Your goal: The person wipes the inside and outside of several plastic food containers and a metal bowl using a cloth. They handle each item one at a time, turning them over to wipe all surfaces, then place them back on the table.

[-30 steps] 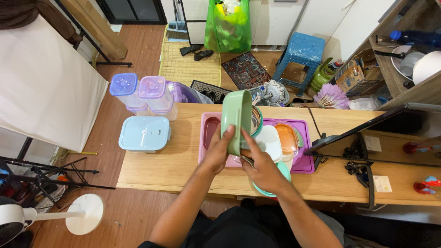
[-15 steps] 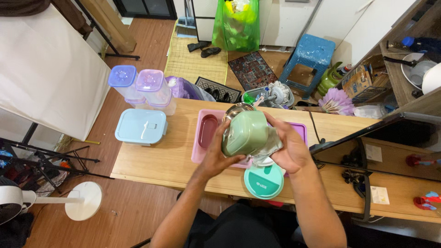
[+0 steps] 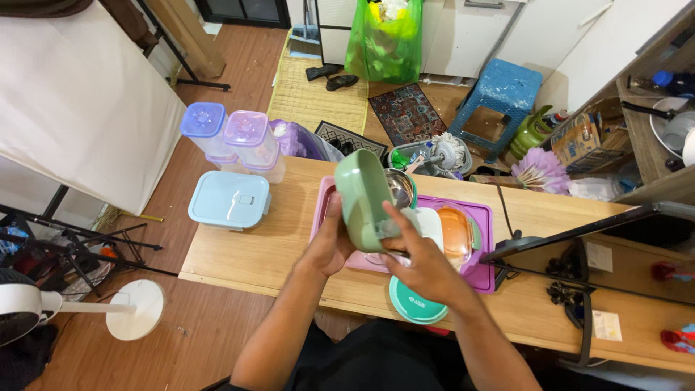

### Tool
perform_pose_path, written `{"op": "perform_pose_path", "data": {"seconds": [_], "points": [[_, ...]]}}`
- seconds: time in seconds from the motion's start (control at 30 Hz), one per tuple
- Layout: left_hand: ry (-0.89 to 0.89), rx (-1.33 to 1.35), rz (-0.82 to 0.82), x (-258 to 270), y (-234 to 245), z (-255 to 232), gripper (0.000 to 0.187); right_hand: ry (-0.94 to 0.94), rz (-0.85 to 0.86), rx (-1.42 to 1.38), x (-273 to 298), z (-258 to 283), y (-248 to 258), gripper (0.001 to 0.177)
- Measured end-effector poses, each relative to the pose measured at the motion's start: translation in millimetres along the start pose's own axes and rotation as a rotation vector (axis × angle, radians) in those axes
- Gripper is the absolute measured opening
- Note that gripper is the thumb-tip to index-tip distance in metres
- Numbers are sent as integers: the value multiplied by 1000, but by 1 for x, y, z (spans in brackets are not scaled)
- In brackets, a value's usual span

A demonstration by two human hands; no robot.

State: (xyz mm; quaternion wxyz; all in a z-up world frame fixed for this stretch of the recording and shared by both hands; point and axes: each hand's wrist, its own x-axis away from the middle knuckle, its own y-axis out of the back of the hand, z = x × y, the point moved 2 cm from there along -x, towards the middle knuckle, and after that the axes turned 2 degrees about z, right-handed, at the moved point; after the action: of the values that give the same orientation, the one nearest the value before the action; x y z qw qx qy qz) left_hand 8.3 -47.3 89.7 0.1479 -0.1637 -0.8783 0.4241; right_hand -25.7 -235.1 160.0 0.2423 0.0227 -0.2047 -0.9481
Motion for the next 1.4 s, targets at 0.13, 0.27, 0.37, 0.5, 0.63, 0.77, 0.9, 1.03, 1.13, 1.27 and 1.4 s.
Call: {"op": "perform_pose_path", "data": {"seconds": [0.13,0.27,0.37,0.5,0.63,0.77,0.9,1.03,1.13,1.27,1.4], "points": [[-78,-235,-86,-6,3,-19,69,329,-117,480,-8,10,-23,91],[65,-119,-140,-9,19,-45,68,369,-135,332,-17,19,-30,69],[129,-58,-72,-7,32,-63,70,412,-208,584,-26,29,-32,42],[-5,-285,-9,-7,41,-80,72,478,-234,768,-37,33,-52,38],[-236,-665,48,-7,48,-89,78,-54,-55,266,-52,4,-94,29],[-361,-861,211,-2,59,-98,92,-394,-350,-694,-73,-17,-105,44],[-454,-1275,272,5,73,-114,112,-73,-330,-1254,-78,-3,-78,54],[-578,-1439,300,8,83,-131,119,-143,-361,-1188,-91,7,-80,52],[-580,-1377,308,7,91,-140,125,-160,-477,-980,-89,7,-90,48],[-112,-567,196,6,100,-137,114,-141,-429,-248,-77,14,-103,34],[126,-313,-48,-3,99,-131,89,299,-353,445,-75,32,-124,20]]}}
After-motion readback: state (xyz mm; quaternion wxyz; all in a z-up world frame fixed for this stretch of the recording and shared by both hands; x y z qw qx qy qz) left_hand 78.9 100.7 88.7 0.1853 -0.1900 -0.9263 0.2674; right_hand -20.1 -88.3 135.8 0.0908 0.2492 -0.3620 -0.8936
